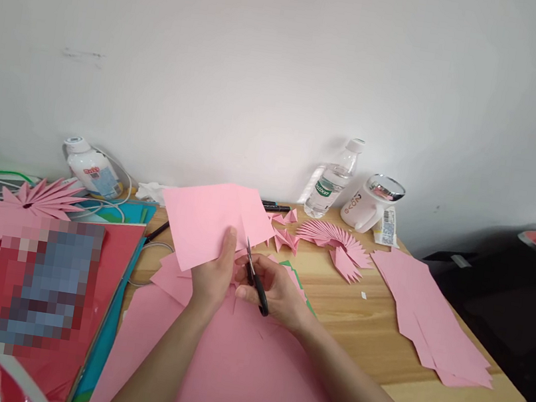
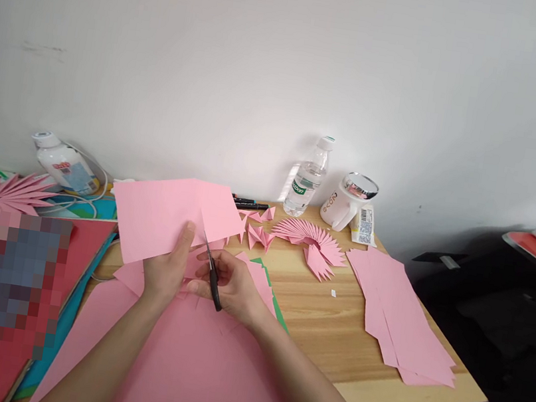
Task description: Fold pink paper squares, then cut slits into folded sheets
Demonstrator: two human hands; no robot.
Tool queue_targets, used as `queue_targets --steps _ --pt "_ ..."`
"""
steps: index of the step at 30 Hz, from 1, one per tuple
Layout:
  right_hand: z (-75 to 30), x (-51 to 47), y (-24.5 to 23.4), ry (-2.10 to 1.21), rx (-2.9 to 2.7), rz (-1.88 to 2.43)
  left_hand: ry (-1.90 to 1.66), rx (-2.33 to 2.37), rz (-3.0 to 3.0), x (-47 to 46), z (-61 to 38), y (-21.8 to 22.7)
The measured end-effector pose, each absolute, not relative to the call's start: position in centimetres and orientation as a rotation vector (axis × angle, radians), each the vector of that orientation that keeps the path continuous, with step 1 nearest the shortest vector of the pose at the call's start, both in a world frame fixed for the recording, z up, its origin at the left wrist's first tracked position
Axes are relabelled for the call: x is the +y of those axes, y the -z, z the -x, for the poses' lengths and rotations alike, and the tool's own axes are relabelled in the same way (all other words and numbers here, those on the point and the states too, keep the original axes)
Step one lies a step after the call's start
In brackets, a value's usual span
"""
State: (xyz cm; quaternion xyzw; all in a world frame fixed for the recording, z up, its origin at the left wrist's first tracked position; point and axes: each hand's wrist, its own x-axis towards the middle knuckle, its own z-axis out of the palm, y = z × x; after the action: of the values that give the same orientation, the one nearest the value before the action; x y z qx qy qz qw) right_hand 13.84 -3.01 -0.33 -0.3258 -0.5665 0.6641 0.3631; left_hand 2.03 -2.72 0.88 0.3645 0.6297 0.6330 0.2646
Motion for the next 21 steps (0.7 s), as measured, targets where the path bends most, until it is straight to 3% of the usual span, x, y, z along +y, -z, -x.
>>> queue_targets --steps 21 --pt "-13.70 -3.09 -0.15 -1.636 -1.503 0.879 -1.716 1.676 -0.947 -2.83 -2.26 -1.18"
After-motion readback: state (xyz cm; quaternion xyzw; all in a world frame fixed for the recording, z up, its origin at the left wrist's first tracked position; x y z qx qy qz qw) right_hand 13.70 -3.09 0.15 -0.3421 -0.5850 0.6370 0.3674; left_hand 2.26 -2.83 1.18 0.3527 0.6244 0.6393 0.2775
